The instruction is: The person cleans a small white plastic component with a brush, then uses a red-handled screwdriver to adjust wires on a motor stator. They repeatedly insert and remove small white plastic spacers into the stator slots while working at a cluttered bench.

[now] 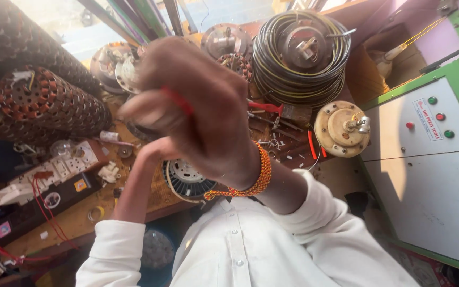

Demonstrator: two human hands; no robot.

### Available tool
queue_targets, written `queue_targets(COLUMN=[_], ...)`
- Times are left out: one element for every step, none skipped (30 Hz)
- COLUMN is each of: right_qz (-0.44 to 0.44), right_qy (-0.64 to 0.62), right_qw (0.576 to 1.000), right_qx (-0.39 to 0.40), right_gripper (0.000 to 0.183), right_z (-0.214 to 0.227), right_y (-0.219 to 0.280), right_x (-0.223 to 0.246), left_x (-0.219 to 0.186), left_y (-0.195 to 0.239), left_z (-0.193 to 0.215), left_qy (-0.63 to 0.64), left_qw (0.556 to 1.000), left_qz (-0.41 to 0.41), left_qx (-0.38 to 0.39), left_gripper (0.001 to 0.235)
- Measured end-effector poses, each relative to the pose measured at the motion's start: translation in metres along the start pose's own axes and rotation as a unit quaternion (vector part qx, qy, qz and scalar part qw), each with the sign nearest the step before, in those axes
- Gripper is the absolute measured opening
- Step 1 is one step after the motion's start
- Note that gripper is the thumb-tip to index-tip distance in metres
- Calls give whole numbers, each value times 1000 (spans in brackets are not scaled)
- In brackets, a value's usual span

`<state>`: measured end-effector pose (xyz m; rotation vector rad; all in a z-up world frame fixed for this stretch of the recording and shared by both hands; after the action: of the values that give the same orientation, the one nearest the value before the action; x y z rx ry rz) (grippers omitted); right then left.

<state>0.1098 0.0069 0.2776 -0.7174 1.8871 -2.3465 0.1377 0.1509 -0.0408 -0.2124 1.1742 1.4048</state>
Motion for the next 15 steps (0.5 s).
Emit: queue_targets(right_qz=[-34,-70,-108,-126,-144,-142,-149,-150,-159,-161,-163,-159,-162,-165,-176], right_qy=[-11,-24,-34,-34,-34,-22,-26,-25,-42,-77,-111,-165,-185,-205,-192], right_qw=[999,997,993,991,989,990,989,988,986,984,980,973,968,963,964], right_qx=[-11,-20,-29,-24,-19,-5,2,8,7,-3,-13,-36,-48,-60,-61], right_gripper=[41,41,42,43,44,45,46,47,48,48,48,48,47,47,46], right_z=[3,7,10,12,14,15,14,13,13,12,12,11,12,12,16], right_y=[2,5,9,12,15,16,18,18,18,16,14,11,9,8,7], right_x=[0,-1,1,2,3,6,7,5,3,0,-3,-7,-8,-10,-10], left_x=[2,4,3,4,3,3,4,2,0,-1,-2,-2,-1,0,1], left_y=[0,-1,-3,-2,-3,-1,-1,-4,-4,-4,-4,-1,0,1,2], left_z=[-3,-7,-7,-10,-10,-11,-12,-11,-11,-10,-10,-9,-8,-8,-8], left_qy=[5,13,23,34,44,56,32,8,-16,-14,-11,-11,-28,-42,-57], left_qw=[1000,999,998,998,997,997,998,998,998,999,999,999,998,997,996], left_qz=[14,23,20,18,10,0,0,-2,-4,7,18,30,43,55,68], left_qx=[27,46,53,58,57,60,58,57,57,51,45,39,37,35,33], left_gripper=[42,43,43,44,44,44,44,45,47,51,55,59,63,68,73])
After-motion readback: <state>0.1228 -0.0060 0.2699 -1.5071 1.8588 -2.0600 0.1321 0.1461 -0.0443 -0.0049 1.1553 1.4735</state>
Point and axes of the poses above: each hand's wrist, its own y-axis away from the middle knuckle, its own z-axis out of the back of the hand, x = y × z, the point moved 5 cm from there along -y, towards the middle knuckle, and after that the axes turned 13 degrees about z, right-handed, at the moved point
